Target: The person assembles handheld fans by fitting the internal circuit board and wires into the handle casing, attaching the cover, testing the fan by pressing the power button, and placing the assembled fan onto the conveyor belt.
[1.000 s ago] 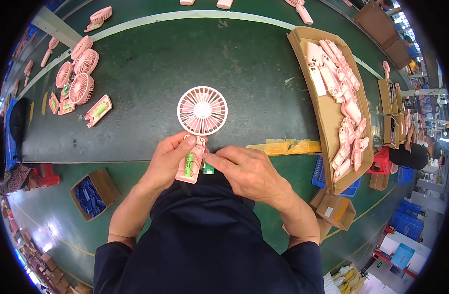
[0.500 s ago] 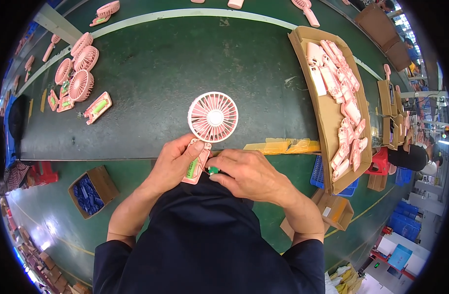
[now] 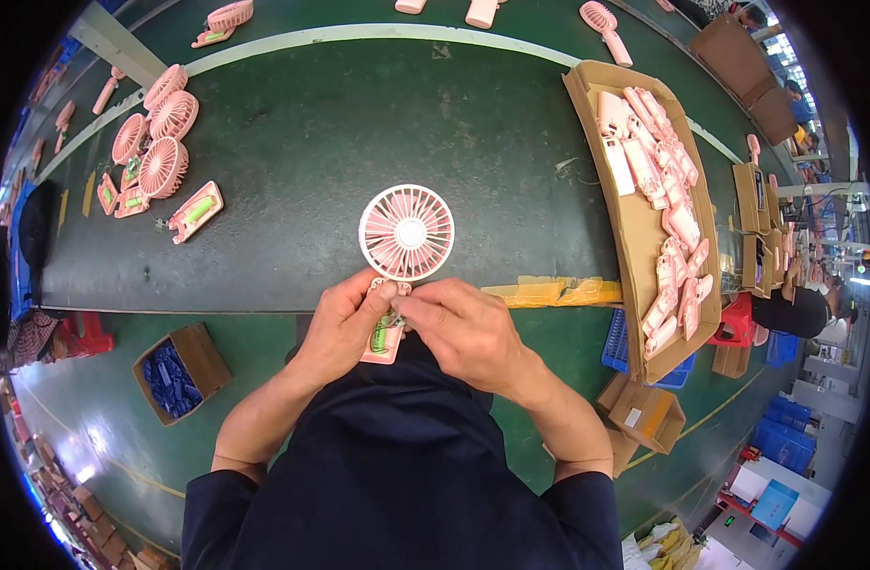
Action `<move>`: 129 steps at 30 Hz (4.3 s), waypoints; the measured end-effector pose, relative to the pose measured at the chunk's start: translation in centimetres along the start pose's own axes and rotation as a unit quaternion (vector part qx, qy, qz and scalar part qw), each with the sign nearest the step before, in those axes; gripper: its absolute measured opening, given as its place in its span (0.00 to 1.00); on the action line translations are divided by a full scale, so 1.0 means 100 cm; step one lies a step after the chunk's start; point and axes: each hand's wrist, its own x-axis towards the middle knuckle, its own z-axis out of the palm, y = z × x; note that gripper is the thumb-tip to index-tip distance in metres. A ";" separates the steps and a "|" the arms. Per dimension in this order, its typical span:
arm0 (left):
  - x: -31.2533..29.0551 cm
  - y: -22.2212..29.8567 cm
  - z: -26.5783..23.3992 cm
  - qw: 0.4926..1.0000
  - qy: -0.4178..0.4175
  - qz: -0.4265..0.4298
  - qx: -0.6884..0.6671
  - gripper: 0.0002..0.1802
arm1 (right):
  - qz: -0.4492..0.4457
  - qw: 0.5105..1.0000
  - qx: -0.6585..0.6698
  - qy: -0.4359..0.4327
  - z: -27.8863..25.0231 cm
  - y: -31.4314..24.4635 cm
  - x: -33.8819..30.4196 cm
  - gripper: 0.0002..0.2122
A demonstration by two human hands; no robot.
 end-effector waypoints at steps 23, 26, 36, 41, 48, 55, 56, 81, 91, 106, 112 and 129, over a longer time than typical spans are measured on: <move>0.005 0.008 -0.007 0.998 -0.005 0.000 -0.069 0.16 | -0.172 0.950 -0.245 0.088 -0.001 0.009 0.006 0.16; 0.006 0.005 -0.004 0.997 -0.003 0.003 -0.076 0.17 | -0.175 0.948 -0.243 0.103 -0.003 0.011 0.007 0.16; 0.007 0.009 0.006 0.966 -0.046 -0.045 -0.250 0.18 | -0.263 0.935 -0.175 0.162 0.014 0.022 0.001 0.15; 0.007 0.011 -0.003 0.970 -0.039 -0.016 -0.240 0.19 | -0.246 0.943 -0.173 0.146 0.012 0.021 0.004 0.17; 0.007 0.008 -0.002 0.972 -0.050 -0.006 -0.231 0.19 | -0.228 0.957 -0.152 0.095 0.005 0.019 0.002 0.13; 0.003 0.004 -0.007 0.959 -0.063 -0.101 -0.258 0.22 | -0.113 0.988 -0.087 0.060 0.004 0.015 0.004 0.10; 0.003 0.003 -0.009 0.952 -0.060 -0.117 -0.275 0.22 | -0.110 0.989 -0.085 0.058 0.006 0.015 0.004 0.10; 0.012 0.010 -0.011 0.946 -0.098 -0.136 -0.276 0.21 | -0.019 0.989 -0.148 -0.009 -0.003 0.008 0.018 0.08; 0.013 0.012 -0.012 0.952 -0.098 -0.141 -0.255 0.22 | -0.032 0.980 -0.196 -0.024 -0.001 0.000 0.022 0.08; 0.011 0.006 -0.005 0.959 -0.065 -0.111 -0.254 0.21 | 0.240 0.949 0.199 0.053 0.004 0.024 0.004 0.08; 0.011 0.005 -0.001 0.966 -0.057 -0.106 -0.229 0.20 | 0.217 0.952 0.212 0.042 0.013 0.022 0.004 0.10; 0.012 0.011 -0.007 0.962 -0.080 -0.134 -0.223 0.24 | 0.238 0.953 0.168 0.080 0.022 0.019 0.008 0.09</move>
